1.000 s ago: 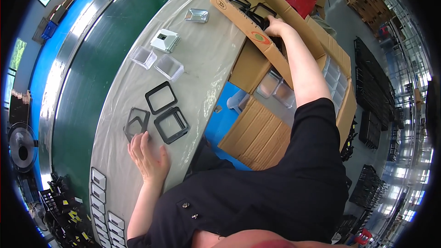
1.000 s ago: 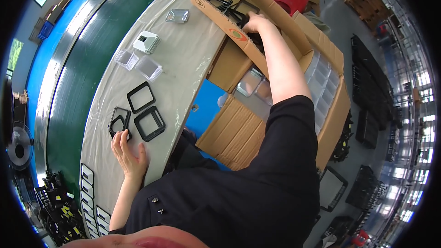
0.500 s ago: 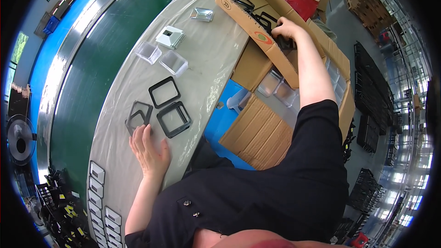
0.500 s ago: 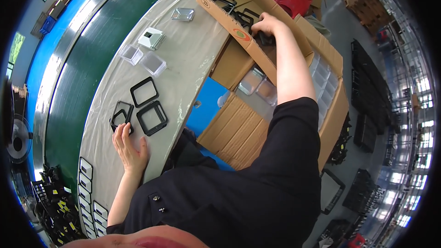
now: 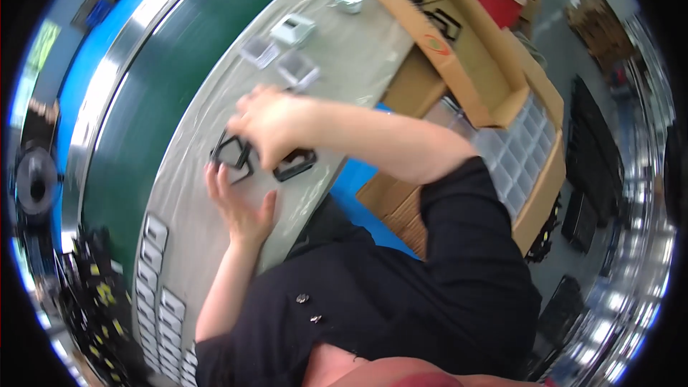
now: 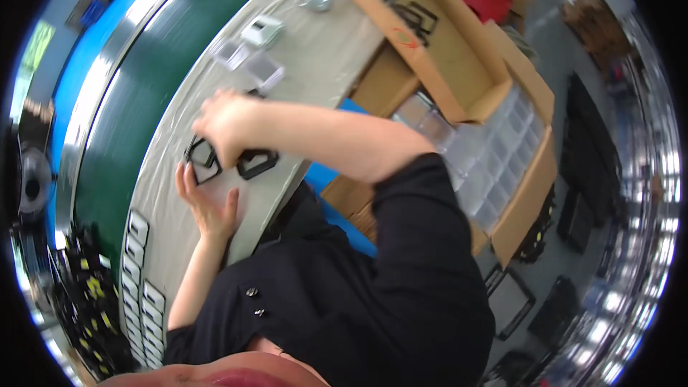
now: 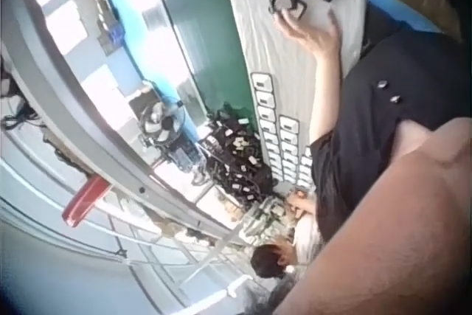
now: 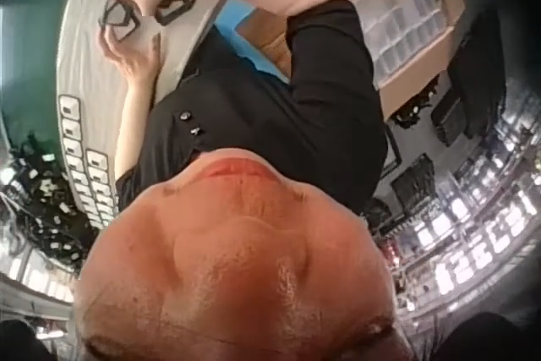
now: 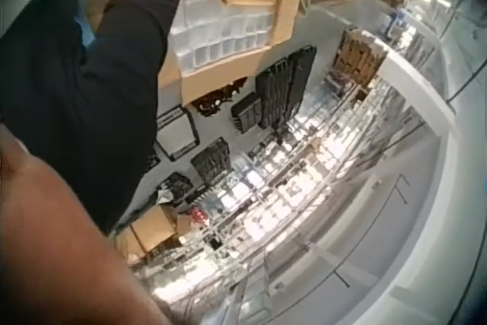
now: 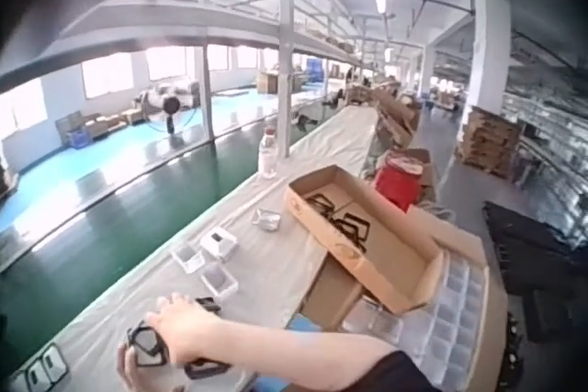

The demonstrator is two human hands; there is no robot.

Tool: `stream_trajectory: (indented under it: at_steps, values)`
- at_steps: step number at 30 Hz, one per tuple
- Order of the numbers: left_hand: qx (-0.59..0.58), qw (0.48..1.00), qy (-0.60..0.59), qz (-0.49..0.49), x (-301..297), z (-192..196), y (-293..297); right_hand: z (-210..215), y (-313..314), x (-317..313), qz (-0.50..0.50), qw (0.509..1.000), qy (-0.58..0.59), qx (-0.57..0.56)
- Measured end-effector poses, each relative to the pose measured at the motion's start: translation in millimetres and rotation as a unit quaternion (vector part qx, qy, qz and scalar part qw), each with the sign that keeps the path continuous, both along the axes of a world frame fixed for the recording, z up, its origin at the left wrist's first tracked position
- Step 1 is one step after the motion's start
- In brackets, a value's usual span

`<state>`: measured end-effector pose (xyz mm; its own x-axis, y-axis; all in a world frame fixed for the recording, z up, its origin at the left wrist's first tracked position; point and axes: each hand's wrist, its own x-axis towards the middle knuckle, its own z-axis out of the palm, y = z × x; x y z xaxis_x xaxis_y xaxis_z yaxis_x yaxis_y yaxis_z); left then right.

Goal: Assembling components of light fixtures by inserting white plastic housings into frames and applying protective adhesive films.

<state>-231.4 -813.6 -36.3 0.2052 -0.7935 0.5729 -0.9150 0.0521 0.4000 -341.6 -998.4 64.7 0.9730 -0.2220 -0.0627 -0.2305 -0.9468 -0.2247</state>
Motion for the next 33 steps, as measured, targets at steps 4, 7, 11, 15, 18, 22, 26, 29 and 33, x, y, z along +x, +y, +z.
stream_trajectory:
  at_steps: [4, 7, 11, 15, 18, 22, 26, 29, 33]
  values:
    - [0.053, 0.998, -0.023, 0.005, 2, 4, 5, 26, 11, 8, 0.021, 0.997, 0.042, 0.056]
    - [0.084, 0.995, -0.051, 0.008, -2, 9, 3, 47, -44, -24, -0.031, 0.975, -0.133, 0.177]
    - [0.085, 0.994, -0.066, 0.006, -7, 11, -1, 46, -179, -167, -0.434, 0.783, -0.423, 0.139]
    - [0.079, 0.994, -0.073, -0.022, -9, 14, -9, -69, -299, -299, -0.644, 0.668, -0.347, 0.134]
    - [0.088, 0.993, -0.073, -0.002, -3, 13, 1, -61, -264, -254, -0.702, 0.58, -0.274, 0.309]
    - [0.1, 0.993, -0.066, 0.003, -3, 13, 0, -47, -251, -223, -0.656, 0.619, -0.247, 0.354]
    - [0.116, 0.991, -0.061, -0.002, -5, 13, -2, -80, -293, -227, -0.741, 0.636, -0.118, 0.179]
    - [0.128, 0.99, -0.065, 0.005, -4, 15, 0, -57, -271, -220, -0.753, 0.639, -0.07, 0.14]
    - [0.13, 0.989, -0.066, 0.0, -2, 13, -3, -79, -292, -244, -0.663, 0.662, -0.144, 0.318]
